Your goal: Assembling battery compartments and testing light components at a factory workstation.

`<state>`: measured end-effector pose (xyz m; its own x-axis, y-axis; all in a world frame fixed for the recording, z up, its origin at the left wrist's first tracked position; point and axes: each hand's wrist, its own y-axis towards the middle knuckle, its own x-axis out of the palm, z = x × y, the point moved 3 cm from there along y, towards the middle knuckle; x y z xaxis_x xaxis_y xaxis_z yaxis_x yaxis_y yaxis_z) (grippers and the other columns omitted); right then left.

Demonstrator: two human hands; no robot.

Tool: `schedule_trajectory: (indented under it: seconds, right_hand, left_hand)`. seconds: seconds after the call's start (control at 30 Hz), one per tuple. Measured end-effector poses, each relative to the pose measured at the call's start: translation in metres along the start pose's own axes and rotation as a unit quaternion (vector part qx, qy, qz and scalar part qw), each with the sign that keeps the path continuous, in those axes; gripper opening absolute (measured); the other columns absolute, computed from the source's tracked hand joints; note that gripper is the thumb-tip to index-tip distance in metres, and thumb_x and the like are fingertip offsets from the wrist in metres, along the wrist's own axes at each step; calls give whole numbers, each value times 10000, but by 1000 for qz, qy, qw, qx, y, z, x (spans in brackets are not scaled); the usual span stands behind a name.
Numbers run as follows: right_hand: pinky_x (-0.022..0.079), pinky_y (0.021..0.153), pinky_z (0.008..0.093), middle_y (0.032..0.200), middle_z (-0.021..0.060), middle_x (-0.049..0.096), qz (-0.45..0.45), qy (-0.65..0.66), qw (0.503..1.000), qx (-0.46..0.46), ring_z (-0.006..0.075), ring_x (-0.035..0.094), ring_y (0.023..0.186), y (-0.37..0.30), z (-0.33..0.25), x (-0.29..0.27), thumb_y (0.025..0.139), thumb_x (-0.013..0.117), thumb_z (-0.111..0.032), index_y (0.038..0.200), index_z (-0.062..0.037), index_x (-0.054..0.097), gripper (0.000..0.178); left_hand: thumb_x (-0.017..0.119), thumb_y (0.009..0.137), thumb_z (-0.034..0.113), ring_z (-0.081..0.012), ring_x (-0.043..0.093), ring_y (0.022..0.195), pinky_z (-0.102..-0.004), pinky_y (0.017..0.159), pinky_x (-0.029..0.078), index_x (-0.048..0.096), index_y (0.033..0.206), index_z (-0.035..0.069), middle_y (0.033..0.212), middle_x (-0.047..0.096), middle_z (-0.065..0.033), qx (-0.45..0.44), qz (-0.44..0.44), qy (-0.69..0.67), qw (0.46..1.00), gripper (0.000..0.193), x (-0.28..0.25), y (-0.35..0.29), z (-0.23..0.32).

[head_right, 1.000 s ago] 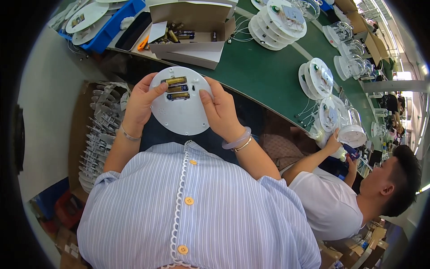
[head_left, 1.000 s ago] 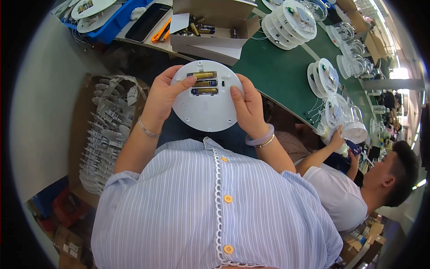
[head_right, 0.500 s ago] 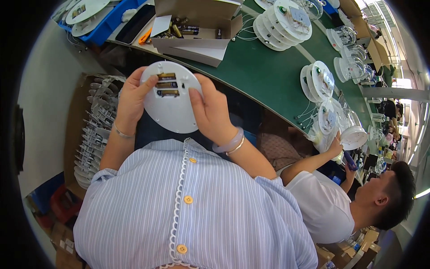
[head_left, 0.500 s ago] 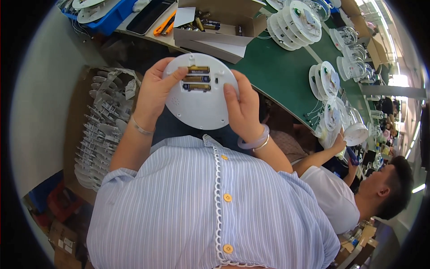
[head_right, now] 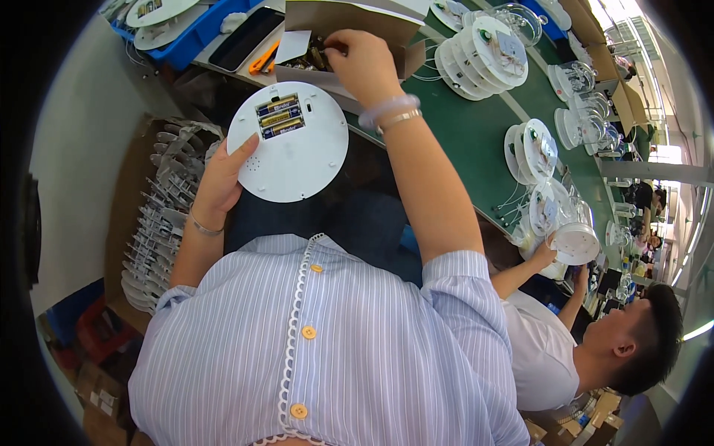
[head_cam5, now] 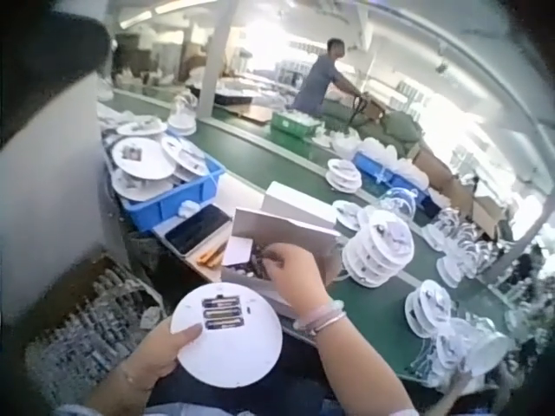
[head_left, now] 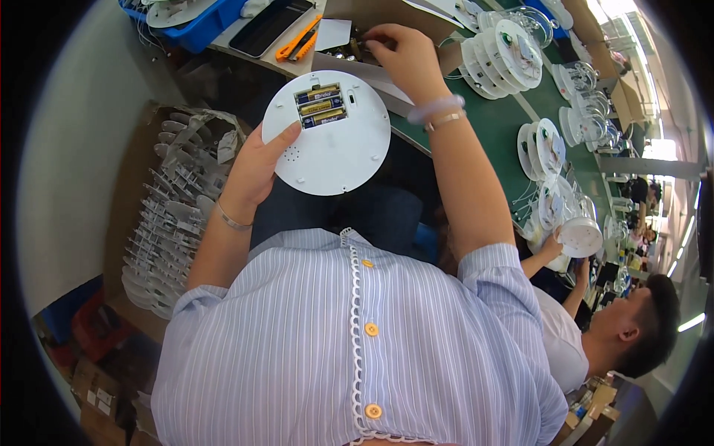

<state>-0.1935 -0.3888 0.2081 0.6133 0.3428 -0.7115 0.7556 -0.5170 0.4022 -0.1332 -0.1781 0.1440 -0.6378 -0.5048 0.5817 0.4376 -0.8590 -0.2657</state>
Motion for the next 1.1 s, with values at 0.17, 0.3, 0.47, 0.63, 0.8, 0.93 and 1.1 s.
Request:
schedule_trajectory:
  seconds: [0.17,0.3,0.47,0.63,0.8,0.93,1.1]
  right_hand:
    - [448,696,337,761,139,587,-86,-41,995,30,285,564,738,18,13,25,665,593,-161,830,-31,621,212]
    - [446,658,295,794,137,587,7,1,1000,-4,219,567,706,9,2,14,716,584,-160,888,-4,569,234]
    - [403,569,224,721,36,494,147,202,968,-29,97,478,604,-30,-18,-14,800,462,-63,941,-4,454,153]
    - [324,452,141,834,4,495,43,413,901,124,13,363,525,-74,-24,-20,765,467,-37,975,-61,464,212]
    - [328,473,135,960,7,516,-166,540,812,144,10,387,568,-111,-58,8,778,483,-221,1192,-69,386,452]
    - [314,497,160,775,-29,508,-223,466,854,55,19,389,585,-123,-69,16,694,635,-167,1091,-57,483,440]
    - [298,480,169,748,3,466,-206,473,856,23,34,379,574,-134,-73,21,682,634,-106,825,-66,569,163]
  left_hand:
    - [552,799,138,-145,538,913,-254,776,439,429,1115,-1,1034,537,-103,35,17,-4,999,367,-4,-2,4]
    - [559,794,136,-146,533,916,-250,782,432,427,1115,-1,1033,537,-97,38,18,7,999,373,-8,-3,6]
    - [567,784,117,-150,533,918,-255,790,431,427,1112,-4,1033,534,-103,54,0,27,998,377,-7,-7,7]
    - [521,798,134,-195,560,901,-291,775,461,397,1136,-29,1036,533,-150,-49,-131,-125,982,396,-4,-12,11]
    - [455,801,172,-240,562,910,-321,782,469,365,1155,-65,1056,514,-200,-109,-235,-299,918,435,21,-34,24]
    - [414,838,283,-256,577,852,-312,607,531,346,1189,-29,1106,463,-217,-87,-348,-350,865,474,36,-38,33]
    - [424,828,253,-204,587,818,-292,698,498,432,1110,-30,999,548,-175,-106,-191,-311,925,399,15,-43,20]
